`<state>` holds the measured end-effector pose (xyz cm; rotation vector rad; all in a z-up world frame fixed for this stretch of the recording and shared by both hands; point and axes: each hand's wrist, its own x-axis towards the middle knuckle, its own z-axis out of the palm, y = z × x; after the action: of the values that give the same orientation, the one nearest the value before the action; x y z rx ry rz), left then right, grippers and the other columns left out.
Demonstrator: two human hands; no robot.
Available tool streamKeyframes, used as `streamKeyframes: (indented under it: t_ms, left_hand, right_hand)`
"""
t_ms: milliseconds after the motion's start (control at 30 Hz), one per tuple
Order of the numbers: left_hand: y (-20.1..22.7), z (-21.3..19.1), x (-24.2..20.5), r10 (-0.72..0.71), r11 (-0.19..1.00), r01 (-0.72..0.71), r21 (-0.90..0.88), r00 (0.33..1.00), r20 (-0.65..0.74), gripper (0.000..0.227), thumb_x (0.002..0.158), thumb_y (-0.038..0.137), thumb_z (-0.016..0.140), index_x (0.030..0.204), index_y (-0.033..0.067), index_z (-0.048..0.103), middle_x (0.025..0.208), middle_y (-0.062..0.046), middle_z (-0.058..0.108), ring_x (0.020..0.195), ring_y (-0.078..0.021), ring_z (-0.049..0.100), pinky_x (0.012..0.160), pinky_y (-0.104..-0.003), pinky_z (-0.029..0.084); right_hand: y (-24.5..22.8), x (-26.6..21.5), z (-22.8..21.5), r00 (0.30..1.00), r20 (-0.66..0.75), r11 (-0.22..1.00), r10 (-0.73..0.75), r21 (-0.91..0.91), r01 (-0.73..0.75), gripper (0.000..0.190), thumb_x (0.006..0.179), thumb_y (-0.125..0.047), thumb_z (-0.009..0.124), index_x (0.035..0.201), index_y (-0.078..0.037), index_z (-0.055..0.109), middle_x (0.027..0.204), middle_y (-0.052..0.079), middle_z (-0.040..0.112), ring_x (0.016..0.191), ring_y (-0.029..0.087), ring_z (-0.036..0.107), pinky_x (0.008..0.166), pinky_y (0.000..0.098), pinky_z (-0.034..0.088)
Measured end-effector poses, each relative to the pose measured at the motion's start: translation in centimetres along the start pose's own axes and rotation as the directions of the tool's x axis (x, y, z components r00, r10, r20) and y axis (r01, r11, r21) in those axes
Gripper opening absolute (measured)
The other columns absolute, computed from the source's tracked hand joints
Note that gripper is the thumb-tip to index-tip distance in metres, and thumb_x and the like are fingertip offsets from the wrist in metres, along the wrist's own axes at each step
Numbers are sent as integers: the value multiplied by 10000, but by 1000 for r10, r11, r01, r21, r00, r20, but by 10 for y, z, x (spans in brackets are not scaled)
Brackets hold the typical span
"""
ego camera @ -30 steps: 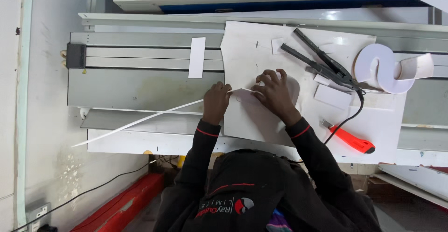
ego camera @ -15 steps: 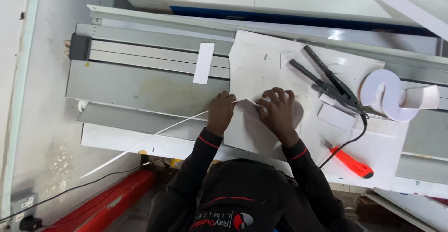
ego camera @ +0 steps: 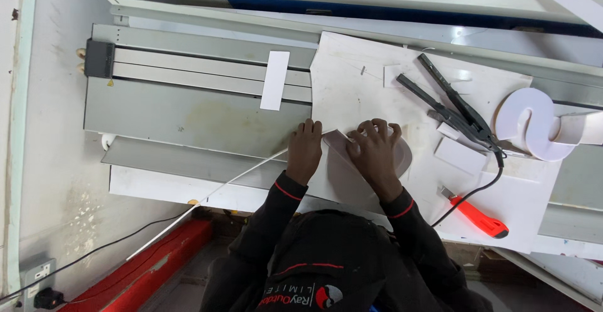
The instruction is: The person assembles a white plastic letter by attaching a long strip to its edges using a hot glue gun. They repeatedly apply glue and press the strip into place, then trim the excess with a utility knife.
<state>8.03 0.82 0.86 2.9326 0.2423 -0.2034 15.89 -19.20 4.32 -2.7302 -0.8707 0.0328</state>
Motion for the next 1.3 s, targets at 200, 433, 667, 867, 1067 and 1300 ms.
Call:
streamKeyframes:
  t_ms: [200, 433, 667, 867, 1067, 1300]
  left_hand:
    - [-2, 8, 4, -6, 1000, 6, -6, 1000, 30, 133, 1192, 231, 586, 1197, 99, 602, 1142, -81, 605, 1040, -248, 718, 832, -423, 615]
    - [0, 3, 2, -18, 1000, 17, 6, 999, 28, 145, 1148, 227, 668, 1190, 93, 630, 1132, -75, 606, 1045, -234, 718, 822, -397, 608]
    - [-6, 0, 4, -50, 977, 35, -212, 997, -65, 112, 1078, 185, 754, 1150, 145, 678, 1087, -18, 600, 1048, -235, 727, 864, -409, 615]
    - [-7, -18, 9, -65, 965, 64, -256, 998, 7, 105, 1095, 124, 738, 1194, 141, 707, 1123, -37, 633, 1086, -243, 743, 899, -415, 616]
    - [-6, -22, 18, -35, 973, 52, -224, 996, 80, 105, 1085, 140, 733, 1185, 164, 709, 1111, -23, 668, 1070, -252, 752, 892, -438, 624]
    - [7, -51, 12, 165, 975, -156, -156, 985, 49, 367, 1104, 61, 660, 1463, 128, 626, 1388, -128, 666, 1368, -341, 671, 1131, -527, 546]
  right_hand:
    - [-2, 17, 9, 995, 37, 995, -90, 53, 88, 130, 1044, -341, 816, 1011, -225, 865, 905, 10, 777, 1097, 245, 756, 1100, 570, 458]
    - [2, 17, 26, 993, 23, 992, -113, 67, 111, 158, 1063, -371, 785, 1037, -226, 842, 864, 0, 776, 1013, 223, 779, 1069, 505, 504]
    - [-5, 25, 16, 992, 5, 989, -127, 75, 126, 172, 1027, -330, 864, 1157, -218, 868, 866, 16, 780, 977, 250, 781, 1056, 522, 516]
    - [-7, 32, -34, 998, -61, 965, -16, 259, 31, 248, 1020, -332, 895, 1229, -205, 855, 1037, 45, 800, 1124, 284, 761, 1186, 601, 438]
    - [77, -19, -80, 651, -82, 458, 755, 776, -434, 313, 1174, -301, 724, 1350, -49, 666, 1245, 145, 758, 1183, 297, 761, 1104, 473, 599]
    - [165, -102, -51, 328, 311, -405, 892, 871, 276, 243, 1104, -163, 746, 1309, -78, 647, 1394, 126, 678, 1106, 217, 723, 999, 341, 654]
